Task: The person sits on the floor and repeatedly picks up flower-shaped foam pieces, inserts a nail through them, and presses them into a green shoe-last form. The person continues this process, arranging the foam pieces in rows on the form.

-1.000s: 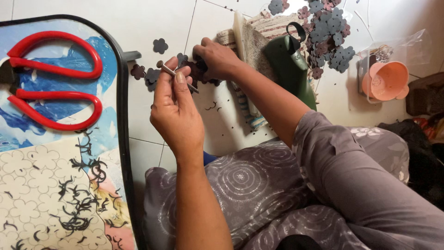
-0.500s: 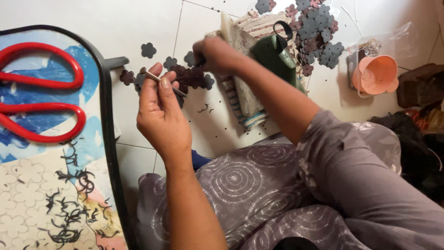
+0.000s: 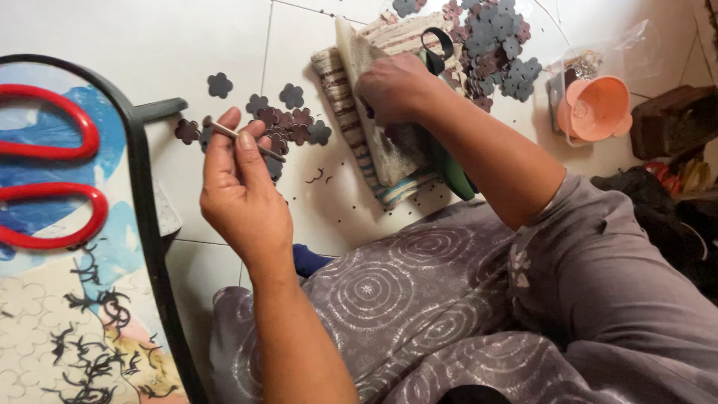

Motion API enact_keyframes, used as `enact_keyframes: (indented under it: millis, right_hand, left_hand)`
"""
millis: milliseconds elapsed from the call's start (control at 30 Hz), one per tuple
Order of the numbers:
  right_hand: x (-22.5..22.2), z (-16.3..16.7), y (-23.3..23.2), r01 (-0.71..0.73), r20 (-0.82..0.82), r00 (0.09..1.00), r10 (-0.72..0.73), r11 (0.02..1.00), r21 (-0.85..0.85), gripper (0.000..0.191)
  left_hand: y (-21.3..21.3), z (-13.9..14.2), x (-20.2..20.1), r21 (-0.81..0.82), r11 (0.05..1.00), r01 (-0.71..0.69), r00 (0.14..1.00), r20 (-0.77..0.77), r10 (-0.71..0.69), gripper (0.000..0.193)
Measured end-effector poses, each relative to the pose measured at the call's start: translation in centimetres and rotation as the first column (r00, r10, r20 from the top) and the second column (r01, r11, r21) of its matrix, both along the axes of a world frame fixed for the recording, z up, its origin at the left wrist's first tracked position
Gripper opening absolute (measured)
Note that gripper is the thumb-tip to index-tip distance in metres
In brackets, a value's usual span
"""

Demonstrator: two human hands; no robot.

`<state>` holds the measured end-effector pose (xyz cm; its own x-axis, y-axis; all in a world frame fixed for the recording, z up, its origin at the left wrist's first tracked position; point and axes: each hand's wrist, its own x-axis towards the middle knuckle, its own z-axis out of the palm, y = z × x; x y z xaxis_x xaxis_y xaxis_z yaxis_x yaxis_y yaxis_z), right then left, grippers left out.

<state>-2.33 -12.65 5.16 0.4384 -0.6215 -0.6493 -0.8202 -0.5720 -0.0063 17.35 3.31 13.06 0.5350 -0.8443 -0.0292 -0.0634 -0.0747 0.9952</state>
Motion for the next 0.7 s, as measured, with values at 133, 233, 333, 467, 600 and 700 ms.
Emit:
enact_keyframes:
  millis: [133,233,333,467,600,700]
  right_hand:
    - [-1.2,1.2,-0.4,0.080,0.233,0.971,-0.060,0.994,-0.077,0.018]
    - [-2.3,1.5,-1.6,0.158,0.417,0.905,-0.085,0.977,-0.144,0.023]
    - [-2.7,0.8,-2.6,0.033,0.372,0.928,0.023,0.989,-0.146,0.027]
    - [-3.0,-0.5,-2.1,0.006,0.418,0.892,0.170,0.922,-0.387,0.029]
    - [-4.2,0.5,1.3,0.123,0.556,0.803,0.213,0.854,-0.505,0.022]
    - [-5.0,2.1,5.4,-0.084,0.116,0.984,0.132,0.933,-0.351,0.010]
  left_hand:
    - [0.0,0.0,-0.2,0.020,1.000,0.002,1.000,-0.017,-0.001,0.028]
    - [-0.1,0.0,-0.3,0.023,1.000,0.009,1.000,0.006,-0.009,0.028]
    - [-0.1,0.0,-0.4,0.017,1.000,0.014,1.000,-0.015,-0.014,0.028]
    - [0.0,0.0,-0.4,0.014,1.000,0.024,1.000,0.002,-0.025,0.028]
    - [0.1,-0.2,-0.3,0.015,1.000,0.017,1.000,-0.003,-0.017,0.028]
    - [0.1,-0.2,-0.5,0.012,0.999,0.036,0.999,-0.003,-0.036,0.028]
